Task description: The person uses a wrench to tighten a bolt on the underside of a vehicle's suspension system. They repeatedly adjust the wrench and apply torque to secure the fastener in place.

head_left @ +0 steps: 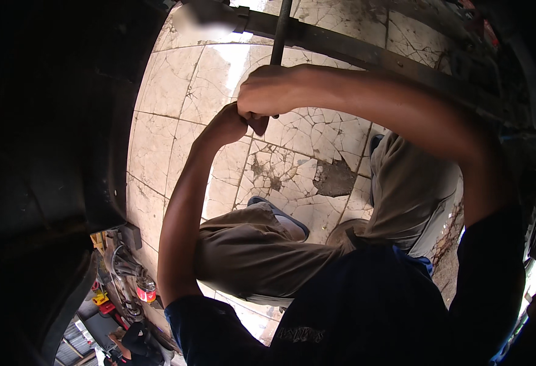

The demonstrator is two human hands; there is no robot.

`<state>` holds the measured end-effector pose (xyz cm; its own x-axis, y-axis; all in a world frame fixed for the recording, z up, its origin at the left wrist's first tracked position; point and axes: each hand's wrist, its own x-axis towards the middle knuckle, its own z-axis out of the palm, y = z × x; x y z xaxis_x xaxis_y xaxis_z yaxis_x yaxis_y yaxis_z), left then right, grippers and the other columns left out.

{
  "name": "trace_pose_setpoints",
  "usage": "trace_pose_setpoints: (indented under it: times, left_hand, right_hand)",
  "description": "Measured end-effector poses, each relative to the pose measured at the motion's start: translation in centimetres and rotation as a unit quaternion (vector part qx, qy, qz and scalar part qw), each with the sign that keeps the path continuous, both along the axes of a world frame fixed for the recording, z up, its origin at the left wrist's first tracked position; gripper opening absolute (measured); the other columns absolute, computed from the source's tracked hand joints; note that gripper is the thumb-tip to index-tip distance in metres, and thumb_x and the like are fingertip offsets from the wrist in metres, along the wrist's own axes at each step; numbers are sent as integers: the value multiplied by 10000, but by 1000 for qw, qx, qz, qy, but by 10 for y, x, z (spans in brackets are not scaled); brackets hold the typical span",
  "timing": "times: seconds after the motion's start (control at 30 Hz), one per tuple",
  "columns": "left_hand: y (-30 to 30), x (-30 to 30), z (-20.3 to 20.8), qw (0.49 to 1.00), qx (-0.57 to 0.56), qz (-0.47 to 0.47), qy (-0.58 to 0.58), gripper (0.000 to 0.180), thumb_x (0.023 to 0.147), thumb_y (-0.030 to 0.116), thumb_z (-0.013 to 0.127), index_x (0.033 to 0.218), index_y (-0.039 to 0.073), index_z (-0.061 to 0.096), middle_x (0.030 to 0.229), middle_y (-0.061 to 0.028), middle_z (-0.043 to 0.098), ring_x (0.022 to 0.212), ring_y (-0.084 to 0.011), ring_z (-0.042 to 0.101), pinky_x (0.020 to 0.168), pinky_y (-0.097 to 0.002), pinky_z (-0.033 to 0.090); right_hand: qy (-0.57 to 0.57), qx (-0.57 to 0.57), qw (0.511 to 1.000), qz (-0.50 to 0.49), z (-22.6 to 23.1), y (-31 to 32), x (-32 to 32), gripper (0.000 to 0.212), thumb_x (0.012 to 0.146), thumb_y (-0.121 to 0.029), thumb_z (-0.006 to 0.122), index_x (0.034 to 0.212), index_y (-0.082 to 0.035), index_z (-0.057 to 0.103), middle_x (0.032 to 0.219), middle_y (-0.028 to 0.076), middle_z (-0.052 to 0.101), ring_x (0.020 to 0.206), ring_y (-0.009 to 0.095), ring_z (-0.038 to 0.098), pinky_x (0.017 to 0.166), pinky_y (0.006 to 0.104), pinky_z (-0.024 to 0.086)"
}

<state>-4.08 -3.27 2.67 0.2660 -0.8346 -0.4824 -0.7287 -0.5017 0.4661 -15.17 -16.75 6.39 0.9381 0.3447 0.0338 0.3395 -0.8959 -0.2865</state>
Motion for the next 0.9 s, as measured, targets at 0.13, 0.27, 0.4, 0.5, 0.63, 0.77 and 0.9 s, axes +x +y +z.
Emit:
trace_pose_setpoints:
  times: [0.13, 0.27, 0.4, 0.5, 0.63, 0.77, 0.9]
  left_hand:
    - [9, 13, -12, 997, -65, -23, -19, 265, 885, 0, 393, 1001, 26, 630, 1083, -159, 643, 1023, -291, 611, 871, -369, 471]
    - [15, 25, -21, 996, -78, -28, 43, 242, 882, -6, 399, 954, 14, 629, 1050, -164, 648, 995, -290, 617, 863, -370, 470]
    - [4, 3, -1, 994, -104, -36, 23, 225, 876, 6, 414, 931, 12, 632, 950, -170, 665, 966, -274, 629, 860, -364, 467]
    - [10, 10, -6, 997, -57, 23, 52, 241, 871, -5, 399, 932, 9, 631, 943, -154, 669, 958, -262, 633, 859, -358, 468]
    - [12, 17, -19, 993, -119, -5, 3, 259, 886, -4, 379, 979, 25, 619, 945, -144, 665, 939, -263, 631, 846, -365, 467]
    - [13, 12, -13, 997, -63, -11, 45, 267, 889, -5, 373, 1002, 24, 613, 991, -138, 663, 977, -262, 623, 863, -361, 465]
    - [13, 11, -19, 992, -120, -32, 24, 290, 883, -16, 367, 998, 32, 629, 995, -130, 669, 988, -249, 622, 870, -348, 468]
  right_hand:
    - [-32, -125, 991, -17, 7, -4, 15, 163, 699, -193, 664, 629, -46, 670, 613, 94, 643, 626, 268, 652, 650, 387, 523]
    - [-48, -87, 995, -32, 6, 9, 8, 90, 671, -148, 656, 659, -62, 679, 690, 115, 669, 697, 280, 669, 587, 389, 521]
    - [-40, -132, 989, -51, 8, 4, 7, 81, 683, -128, 627, 671, -72, 683, 727, 125, 676, 712, 286, 667, 622, 410, 522]
    - [29, -53, 998, -21, 8, 16, 6, 118, 686, -177, 653, 652, -67, 680, 697, 121, 663, 691, 265, 665, 676, 394, 499]
    - [-101, -177, 979, 7, 1, 4, 23, 121, 684, -153, 630, 667, -47, 684, 712, 133, 667, 736, 280, 677, 643, 411, 528]
    - [-59, -150, 987, -6, -6, 11, 11, 129, 705, -183, 646, 659, -69, 685, 724, 103, 664, 728, 251, 676, 710, 384, 513]
    - [-79, -145, 986, 8, -7, 2, 18, 137, 689, -202, 660, 644, -74, 679, 700, 94, 655, 701, 258, 669, 754, 389, 494]
